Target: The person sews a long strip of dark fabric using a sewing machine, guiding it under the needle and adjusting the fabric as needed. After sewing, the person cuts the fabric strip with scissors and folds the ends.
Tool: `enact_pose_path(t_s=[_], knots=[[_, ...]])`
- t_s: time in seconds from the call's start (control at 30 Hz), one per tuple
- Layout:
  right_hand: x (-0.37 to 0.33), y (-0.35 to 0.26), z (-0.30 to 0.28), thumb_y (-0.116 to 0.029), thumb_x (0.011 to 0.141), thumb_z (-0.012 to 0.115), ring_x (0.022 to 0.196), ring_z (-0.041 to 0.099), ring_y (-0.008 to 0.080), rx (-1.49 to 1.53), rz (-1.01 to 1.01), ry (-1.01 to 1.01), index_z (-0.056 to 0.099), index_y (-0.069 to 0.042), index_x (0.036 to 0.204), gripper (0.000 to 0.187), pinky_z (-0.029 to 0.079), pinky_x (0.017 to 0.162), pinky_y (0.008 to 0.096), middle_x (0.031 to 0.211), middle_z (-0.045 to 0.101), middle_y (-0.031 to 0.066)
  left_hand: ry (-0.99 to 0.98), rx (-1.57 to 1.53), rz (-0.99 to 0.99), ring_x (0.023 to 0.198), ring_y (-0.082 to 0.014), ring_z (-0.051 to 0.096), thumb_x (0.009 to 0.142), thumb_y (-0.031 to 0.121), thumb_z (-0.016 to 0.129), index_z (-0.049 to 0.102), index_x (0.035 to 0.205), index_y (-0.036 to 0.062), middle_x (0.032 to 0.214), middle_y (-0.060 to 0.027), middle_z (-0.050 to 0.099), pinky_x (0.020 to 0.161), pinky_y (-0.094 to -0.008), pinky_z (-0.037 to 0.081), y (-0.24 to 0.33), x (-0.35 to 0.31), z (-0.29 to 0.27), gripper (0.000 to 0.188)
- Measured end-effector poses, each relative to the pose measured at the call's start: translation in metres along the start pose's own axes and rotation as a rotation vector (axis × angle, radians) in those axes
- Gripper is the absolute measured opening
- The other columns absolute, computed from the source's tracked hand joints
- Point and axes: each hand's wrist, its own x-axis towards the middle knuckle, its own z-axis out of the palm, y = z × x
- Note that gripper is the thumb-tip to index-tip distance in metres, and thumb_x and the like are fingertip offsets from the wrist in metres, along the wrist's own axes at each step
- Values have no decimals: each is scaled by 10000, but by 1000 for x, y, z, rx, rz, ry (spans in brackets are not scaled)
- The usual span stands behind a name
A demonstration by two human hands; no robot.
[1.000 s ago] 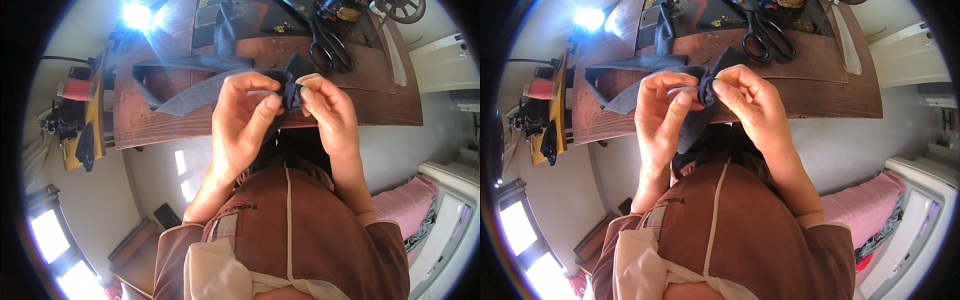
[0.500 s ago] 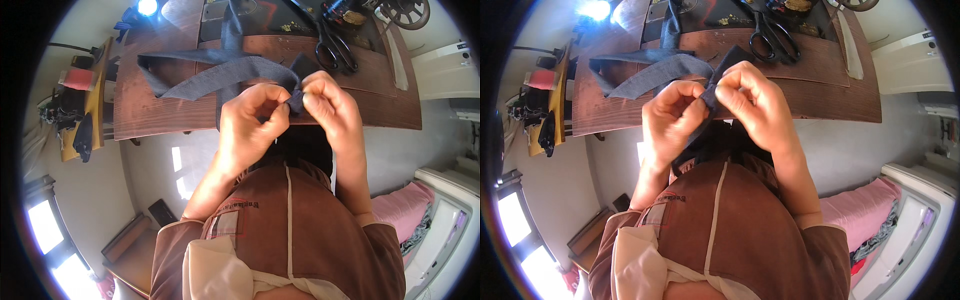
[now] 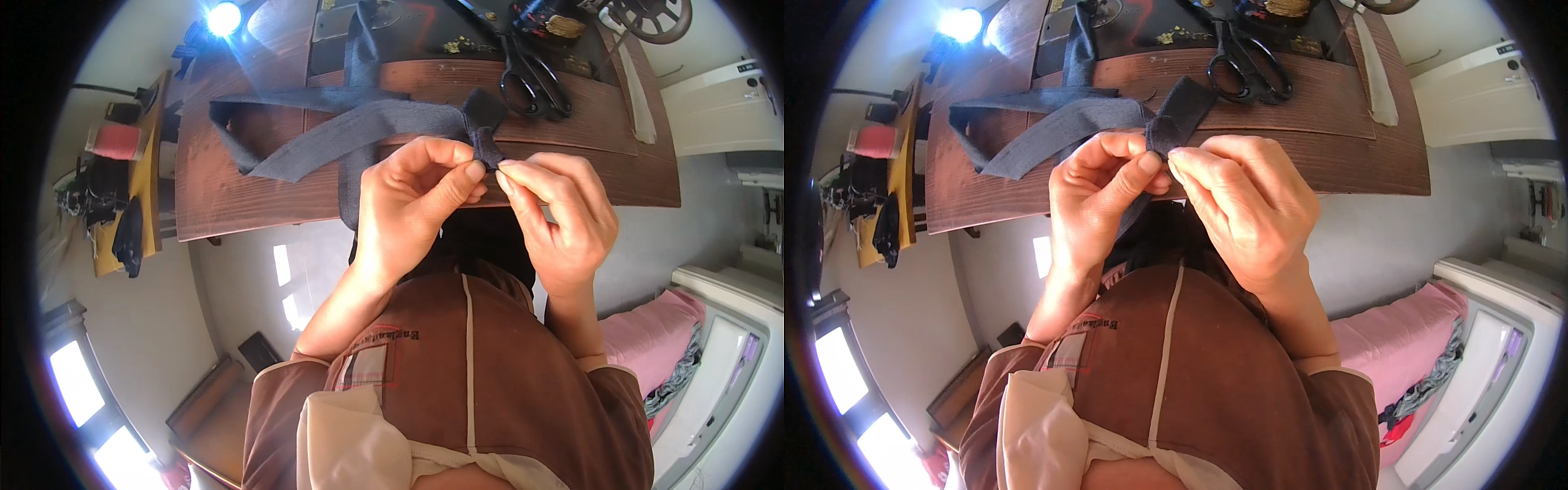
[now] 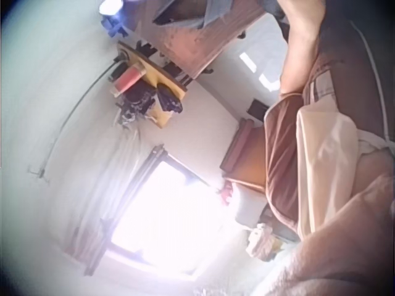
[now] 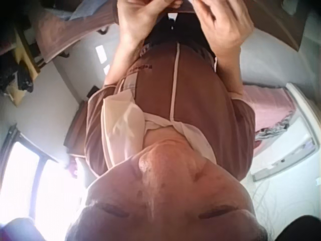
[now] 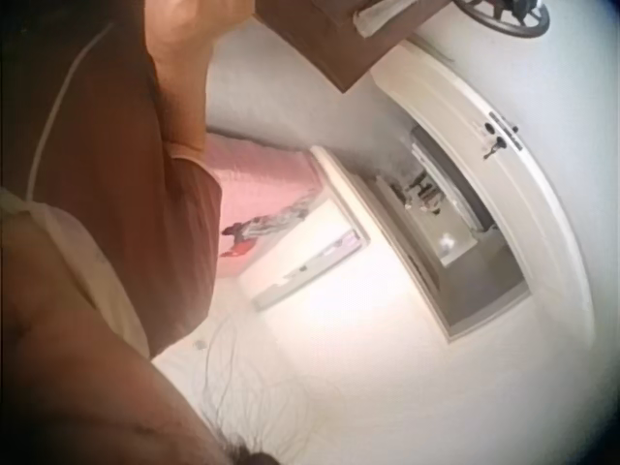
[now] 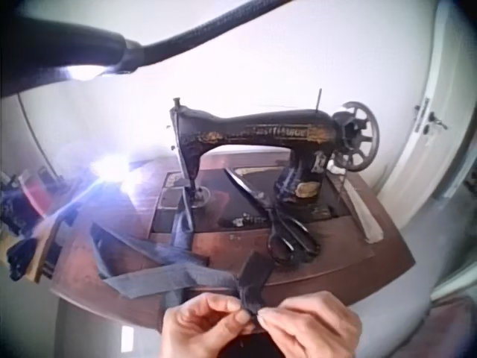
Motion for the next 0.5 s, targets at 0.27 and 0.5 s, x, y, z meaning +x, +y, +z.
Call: enact_pose_path(t_s=[0.27,0.5], knots=[[3,5,2,-43,733,756,693,636,183,-135,-82,-82,652,-56,903,200,503,583,288,820,649,39,39,669,429,692,-155,654,824,39,732,649,912,16,815,-62,667,641,-277,518,-6,5,1,123],[4,2,-2,-56,770,731,688,628,198,-151,-15,-251,603,-78,886,174,497,582,309,780,619,32,-33,869,516,740,-147,629,823,-8,714,629,918,-20,851,-76,653,701,-263,510,3,3,-1,128]])
